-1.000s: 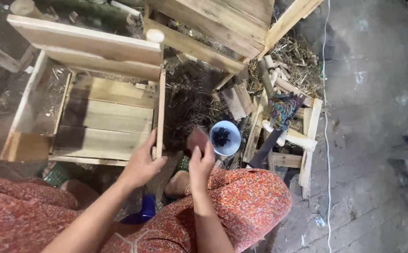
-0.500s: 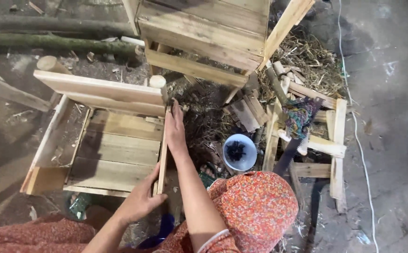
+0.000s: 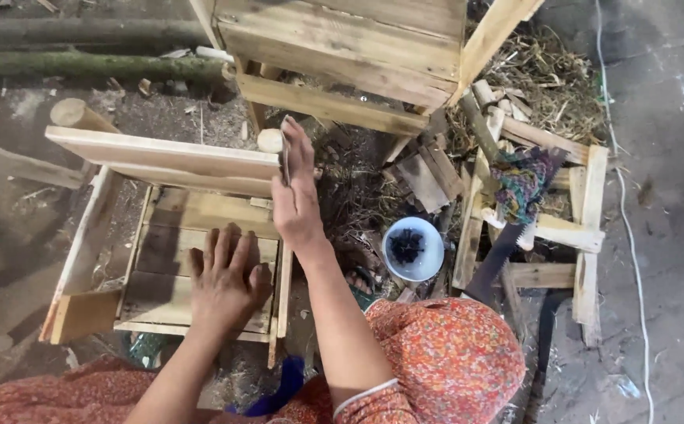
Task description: The person sands the interior surfaces of a small wooden box using a sanding block. They repeatedly rub the block along the bottom and side panels of the box, which is held in their lap or between their legs. The person adjusts the box's position multiple times to reach different areas.
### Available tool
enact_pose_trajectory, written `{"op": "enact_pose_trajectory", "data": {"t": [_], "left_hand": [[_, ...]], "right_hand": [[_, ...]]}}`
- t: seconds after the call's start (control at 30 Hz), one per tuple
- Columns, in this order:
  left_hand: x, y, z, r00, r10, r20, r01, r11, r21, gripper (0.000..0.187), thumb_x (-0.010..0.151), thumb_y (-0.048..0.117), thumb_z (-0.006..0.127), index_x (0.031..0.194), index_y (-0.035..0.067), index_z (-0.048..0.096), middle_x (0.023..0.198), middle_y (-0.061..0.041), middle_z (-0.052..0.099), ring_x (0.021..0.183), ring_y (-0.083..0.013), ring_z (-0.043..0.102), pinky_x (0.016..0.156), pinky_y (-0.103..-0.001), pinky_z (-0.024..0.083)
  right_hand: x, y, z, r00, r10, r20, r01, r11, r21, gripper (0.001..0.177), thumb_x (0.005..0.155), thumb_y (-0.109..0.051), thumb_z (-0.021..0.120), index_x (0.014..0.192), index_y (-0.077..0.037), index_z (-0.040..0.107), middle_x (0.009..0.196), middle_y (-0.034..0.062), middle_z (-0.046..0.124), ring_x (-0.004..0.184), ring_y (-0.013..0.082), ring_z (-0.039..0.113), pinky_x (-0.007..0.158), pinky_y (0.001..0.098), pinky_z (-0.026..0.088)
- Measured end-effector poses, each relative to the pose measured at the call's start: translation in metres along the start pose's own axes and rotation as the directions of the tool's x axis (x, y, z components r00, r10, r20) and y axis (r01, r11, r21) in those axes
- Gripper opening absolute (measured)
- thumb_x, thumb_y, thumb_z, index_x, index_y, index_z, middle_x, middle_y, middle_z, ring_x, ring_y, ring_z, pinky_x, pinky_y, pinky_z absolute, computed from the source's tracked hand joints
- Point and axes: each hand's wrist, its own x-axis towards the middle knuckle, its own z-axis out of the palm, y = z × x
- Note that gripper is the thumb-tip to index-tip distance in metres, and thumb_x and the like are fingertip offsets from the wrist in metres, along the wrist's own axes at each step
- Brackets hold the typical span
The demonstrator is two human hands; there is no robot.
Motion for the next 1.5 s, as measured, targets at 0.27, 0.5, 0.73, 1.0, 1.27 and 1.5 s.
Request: {"op": "enact_pose_trajectory", "data": {"t": [0.27,0.5,0.73,1.0,1.27,1.5], "left_hand": [[0.005,-0.006,0.007,0.997,0.019,-0.077,-0.023,0.998,-0.058,0.065,0.078,0.052,0.040,0.136,0.022,0.043,0.145,-0.008,0.034,0.138,-0.0264,0.024,0.106,-0.050,0.021],[0.002,-0.009,0.005,0.987,0.045,-0.156,-0.062,0.992,-0.106,0.064,0.079,0.050,0.041,0.135,0.020,0.045,0.145,-0.010,0.035,0.136,-0.0302,0.027,0.105,-0.054,0.021],[0.002,-0.013,0.002,0.992,0.021,-0.127,-0.036,0.992,-0.117,0.061,0.080,0.048,0.041,0.135,0.021,0.045,0.143,-0.009,0.035,0.137,-0.0271,0.026,0.105,-0.051,0.022],[0.002,-0.002,-0.011,0.996,0.004,-0.086,-0.011,0.996,-0.091,0.062,0.079,0.049,0.039,0.136,0.024,0.043,0.143,-0.007,0.035,0.138,-0.0264,0.025,0.107,-0.051,0.022],[-0.012,-0.008,-0.012,0.992,0.016,-0.128,-0.034,0.989,-0.144,0.062,0.077,0.050,0.039,0.133,0.025,0.045,0.139,-0.006,0.039,0.134,-0.0255,0.030,0.104,-0.050,0.026],[-0.009,-0.009,0.004,0.984,0.023,-0.178,-0.043,0.993,-0.109,0.061,0.078,0.051,0.042,0.133,0.025,0.045,0.141,-0.006,0.037,0.136,-0.0247,0.027,0.107,-0.049,0.023]], "right_hand": [[-0.008,0.004,-0.009,0.994,-0.104,0.014,0.104,0.957,-0.271,0.068,0.080,0.014,0.031,0.144,-0.010,0.031,0.138,0.0162,0.039,0.130,0.0365,0.038,0.114,0.0538,0.024],[-0.004,0.030,-0.024,0.982,0.190,-0.019,-0.185,0.924,-0.334,0.043,0.086,0.007,0.037,0.126,-0.002,0.048,0.106,0.0157,0.049,0.102,0.0327,0.054,0.094,0.0480,0.041],[0.001,-0.029,-0.008,0.998,0.004,0.061,0.008,0.982,-0.188,0.014,0.097,-0.002,0.037,0.108,-0.006,0.044,0.080,0.0046,0.055,0.067,0.0107,0.050,0.067,0.0294,0.045],[-0.011,0.067,-0.038,0.988,0.003,-0.153,-0.044,0.963,-0.265,0.046,0.097,-0.003,0.039,0.142,-0.010,0.038,0.123,0.0157,0.049,0.126,0.0252,0.041,0.108,0.0401,0.031],[-0.063,0.094,-0.034,0.942,0.290,-0.171,-0.330,0.895,-0.299,0.046,0.085,-0.001,0.057,0.130,0.004,0.048,0.124,0.0272,0.054,0.122,0.0340,0.048,0.104,0.0456,0.037],[-0.030,0.013,0.025,0.921,0.038,-0.387,-0.269,0.781,-0.564,0.023,0.081,-0.009,0.054,0.102,-0.001,0.051,0.092,0.0242,0.058,0.095,0.0378,0.060,0.088,0.0453,0.047]]}}
